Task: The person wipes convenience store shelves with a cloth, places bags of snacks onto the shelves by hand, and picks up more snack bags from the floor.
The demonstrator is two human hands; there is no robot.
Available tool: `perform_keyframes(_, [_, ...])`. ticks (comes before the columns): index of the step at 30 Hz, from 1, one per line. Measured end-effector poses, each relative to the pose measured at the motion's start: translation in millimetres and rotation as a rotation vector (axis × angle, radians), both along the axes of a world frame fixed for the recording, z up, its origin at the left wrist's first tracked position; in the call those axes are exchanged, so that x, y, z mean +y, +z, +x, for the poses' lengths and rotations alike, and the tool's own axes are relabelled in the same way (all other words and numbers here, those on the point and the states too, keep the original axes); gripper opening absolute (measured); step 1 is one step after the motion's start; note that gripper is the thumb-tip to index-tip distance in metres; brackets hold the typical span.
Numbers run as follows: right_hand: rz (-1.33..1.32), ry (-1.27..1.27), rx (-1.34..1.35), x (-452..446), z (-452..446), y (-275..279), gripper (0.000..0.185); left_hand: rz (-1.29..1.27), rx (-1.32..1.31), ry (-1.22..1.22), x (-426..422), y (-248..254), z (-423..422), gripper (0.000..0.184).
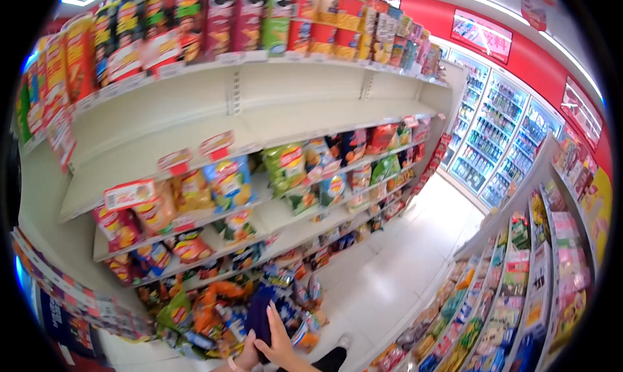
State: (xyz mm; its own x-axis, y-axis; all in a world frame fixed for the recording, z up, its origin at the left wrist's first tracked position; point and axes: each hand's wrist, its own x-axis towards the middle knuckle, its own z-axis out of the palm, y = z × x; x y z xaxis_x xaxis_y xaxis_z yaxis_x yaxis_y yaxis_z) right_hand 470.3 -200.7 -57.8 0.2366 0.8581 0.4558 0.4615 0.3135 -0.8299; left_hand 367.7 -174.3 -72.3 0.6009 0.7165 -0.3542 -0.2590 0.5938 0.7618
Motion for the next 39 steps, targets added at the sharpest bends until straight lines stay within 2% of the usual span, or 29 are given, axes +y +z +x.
perform_keyframes(2, [-0.246, 0.065, 0.331, -19, 73, -19, 0.106, 0.017, 0.013, -0.026, -15, -10, 82, 0.061])
perform_keyframes(4, [-0.011, 0.081, 0.183, -19, 159, -39, 0.113, 0.057, 0.029, -0.02, -27, -21, 169, 0.063])
perform_keyframes(6, [-0.386, 0.285, 0.565, -44, 239, -17, 0.115, 0.148, 0.047, 0.023, -32, -28, 251, 0.064])
perform_keyframes(8, [-0.169, 0.194, 0.543, -49, 294, 4, 0.099, 0.295, 0.043, 0.069, -31, -31, 321, 0.065])
perform_keyframes(10, [-0.15, 0.126, 0.368, -50, 359, 18, 0.097, 0.313, -0.031, 0.03, -27, -32, 381, 0.066])
perform_keyframes(11, [-0.224, 0.01, 0.393, -49, 380, 24, 0.103, -0.053, -0.233, -0.14, -24, 52, 394, 0.068])
perform_keyframes(12, [-0.077, -0.075, 0.469, -47, 395, 28, 0.083, -0.152, -0.266, -0.333, -13, 52, 410, 0.072])
perform_keyframes(14, [-0.096, -0.212, 0.56, -45, 428, 16, 0.05, -0.109, -0.421, -0.489, 0, 64, 425, 0.07])
perform_keyframes(15, [-0.103, -0.231, 0.59, -42, 436, 12, 0.045, -0.015, -0.53, -0.483, 2, 71, 433, 0.067])
perform_keyframes(17, [-0.129, -0.256, 0.633, -29, 453, 9, 0.037, 0.134, -0.454, -0.51, 20, 60, 444, 0.066])
perform_keyframes(18, [-0.132, -0.27, 0.566, -19, 456, 12, 0.036, 0.207, -0.42, -0.509, 32, 51, 450, 0.066])
perform_keyframes(22, [-0.375, -0.105, 0.753, 21, 484, 22, 0.039, 0.441, -0.24, -0.392, 56, 11, 447, 0.065])
perform_keyframes(23, [-0.441, -0.056, 0.789, 32, 497, 23, 0.04, 0.42, -0.228, -0.364, 63, 11, 447, 0.065])
perform_keyframes(25, [-0.405, -0.063, 0.818, 58, 522, 34, 0.043, 0.321, -0.206, -0.27, 87, 46, 442, 0.065])
perform_keyframes(27, [-0.333, -0.056, 0.865, 94, 549, 61, 0.047, 0.303, -0.245, -0.137, 122, 53, 446, 0.062])
perform_keyframes(28, [-0.323, -0.086, 0.79, 114, 566, 72, 0.049, 0.325, -0.276, -0.057, 138, 50, 449, 0.059])
perform_keyframes(30, [-0.357, 0.044, 0.721, 158, 604, 101, 0.05, 0.431, -0.223, 0.148, 177, 52, 458, 0.049])
perform_keyframes(32, [-0.218, 0.189, 0.578, 214, 620, 132, 0.047, 0.397, -0.219, 0.322, 216, 40, 467, 0.047])
perform_keyframes(34, [-0.144, 0.332, 0.354, 268, 624, 172, 0.044, 0.455, -0.165, 0.481, 244, 61, 471, 0.045])
perform_keyframes(38, [0.101, 0.88, -0.014, 358, 586, 265, 0.047, 0.497, -0.119, 0.621, 294, 62, 484, 0.041])
perform_keyframes(39, [0.116, 0.917, -0.129, 378, 573, 281, 0.048, 0.493, -0.112, 0.641, 300, 58, 486, 0.04])
